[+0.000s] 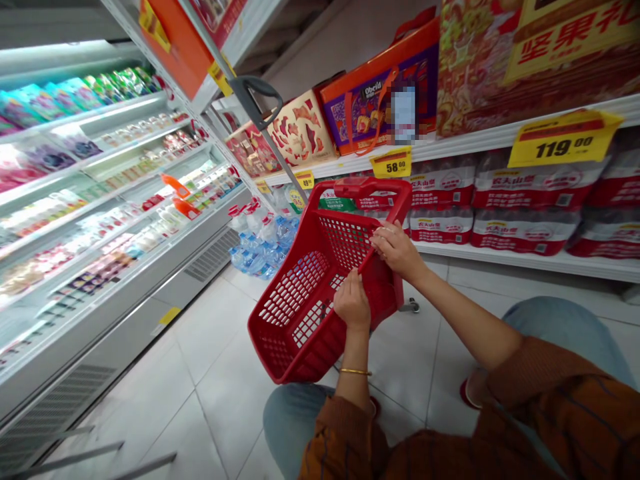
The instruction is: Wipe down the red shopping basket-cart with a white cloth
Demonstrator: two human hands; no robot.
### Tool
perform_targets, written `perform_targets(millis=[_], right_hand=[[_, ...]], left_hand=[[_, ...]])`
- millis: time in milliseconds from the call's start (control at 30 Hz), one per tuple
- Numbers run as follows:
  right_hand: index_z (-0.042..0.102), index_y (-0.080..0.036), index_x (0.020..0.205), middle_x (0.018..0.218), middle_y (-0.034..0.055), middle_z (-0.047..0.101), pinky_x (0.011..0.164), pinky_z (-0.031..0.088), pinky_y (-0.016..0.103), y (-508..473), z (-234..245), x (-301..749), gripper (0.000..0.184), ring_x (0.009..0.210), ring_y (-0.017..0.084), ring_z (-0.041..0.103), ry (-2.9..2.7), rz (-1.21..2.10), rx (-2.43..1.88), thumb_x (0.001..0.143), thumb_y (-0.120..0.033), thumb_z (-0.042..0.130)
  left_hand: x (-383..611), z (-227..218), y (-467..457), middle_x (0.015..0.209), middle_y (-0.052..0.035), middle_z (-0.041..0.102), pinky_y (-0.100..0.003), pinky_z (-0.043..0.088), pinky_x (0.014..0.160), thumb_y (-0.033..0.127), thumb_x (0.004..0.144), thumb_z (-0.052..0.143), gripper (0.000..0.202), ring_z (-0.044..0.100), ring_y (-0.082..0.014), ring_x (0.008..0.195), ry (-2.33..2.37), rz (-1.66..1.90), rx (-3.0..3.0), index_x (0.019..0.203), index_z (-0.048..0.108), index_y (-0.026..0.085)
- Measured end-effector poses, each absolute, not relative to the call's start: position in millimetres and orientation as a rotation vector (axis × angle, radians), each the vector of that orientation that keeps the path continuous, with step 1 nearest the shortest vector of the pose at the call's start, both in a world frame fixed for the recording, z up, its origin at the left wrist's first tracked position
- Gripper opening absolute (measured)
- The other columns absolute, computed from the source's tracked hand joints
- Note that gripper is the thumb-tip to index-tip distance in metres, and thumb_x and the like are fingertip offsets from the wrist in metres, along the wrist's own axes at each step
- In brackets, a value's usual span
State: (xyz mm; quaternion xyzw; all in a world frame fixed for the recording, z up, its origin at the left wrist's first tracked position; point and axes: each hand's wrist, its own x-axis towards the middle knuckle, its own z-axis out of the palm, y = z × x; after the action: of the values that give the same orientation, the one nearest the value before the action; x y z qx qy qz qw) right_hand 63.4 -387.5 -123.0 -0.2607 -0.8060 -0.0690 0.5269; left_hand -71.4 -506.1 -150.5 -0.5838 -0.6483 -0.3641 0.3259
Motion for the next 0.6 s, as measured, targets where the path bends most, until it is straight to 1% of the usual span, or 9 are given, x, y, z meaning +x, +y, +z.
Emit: perform_targets(millis=[167,267,367,500,600], right_hand=[[0.066,-0.019,0.106,0.109,0.0103,0.066,0.112,0.036,0.056,-405.9,-126.6,44.6,0.022,0.125,0.026,0.051,-1.758,-0.101,-0.707,0.096,-0.023,0.047],[0.066,-0.016,0.107,0.108,0.0111,0.066,0.111,0.038,0.054,-424.0,-138.1,30.5,0.022,0.126,0.026,0.050,-1.839,-0.097,-0.592,0.096,-0.020,0.047],[0.065,-0.014,0.109,0.109,0.0118,0.066,0.110,0.039,0.054,-436.9,-148.8,22.2,0.024,0.127,0.026,0.049,-1.886,-0.065,-0.517,0.096,-0.018,0.046],[0.065,-0.017,0.112,0.111,0.0109,0.067,0.109,0.041,0.054,-435.0,-153.0,26.1,0.026,0.129,0.025,0.048,-1.939,-0.117,-0.484,0.097,-0.018,0.044],[0.066,-0.018,0.112,0.113,0.0103,0.067,0.109,0.042,0.052,-423.6,-150.6,35.7,0.025,0.130,0.025,0.049,-2.028,-0.197,-0.440,0.096,-0.018,0.046]], left_hand=[[-70.4,-151.7,-506.6,0.099,-0.0098,0.075,-0.030,0.050,0.072,0.028,0.099,0.041,0.033,0.070,-0.0186,0.081,-1.827,-0.987,-1.559,0.114,0.067,0.017],[-69.9,-153.1,-506.8,0.100,-0.0107,0.075,-0.031,0.050,0.075,0.029,0.099,0.041,0.033,0.070,-0.0191,0.084,-1.866,-1.010,-1.560,0.113,0.067,0.016],[-69.5,-153.3,-507.9,0.099,-0.0099,0.075,-0.030,0.050,0.074,0.028,0.099,0.040,0.033,0.070,-0.0189,0.084,-1.841,-1.019,-1.537,0.111,0.068,0.016],[-70.8,-151.7,-510.3,0.099,-0.0100,0.075,-0.031,0.050,0.071,0.028,0.099,0.038,0.034,0.070,-0.0193,0.083,-1.820,-0.980,-1.570,0.109,0.068,0.016],[-72.4,-150.8,-510.8,0.098,-0.0097,0.076,-0.030,0.050,0.071,0.028,0.098,0.040,0.032,0.070,-0.0188,0.082,-1.801,-0.979,-1.575,0.109,0.068,0.016]])
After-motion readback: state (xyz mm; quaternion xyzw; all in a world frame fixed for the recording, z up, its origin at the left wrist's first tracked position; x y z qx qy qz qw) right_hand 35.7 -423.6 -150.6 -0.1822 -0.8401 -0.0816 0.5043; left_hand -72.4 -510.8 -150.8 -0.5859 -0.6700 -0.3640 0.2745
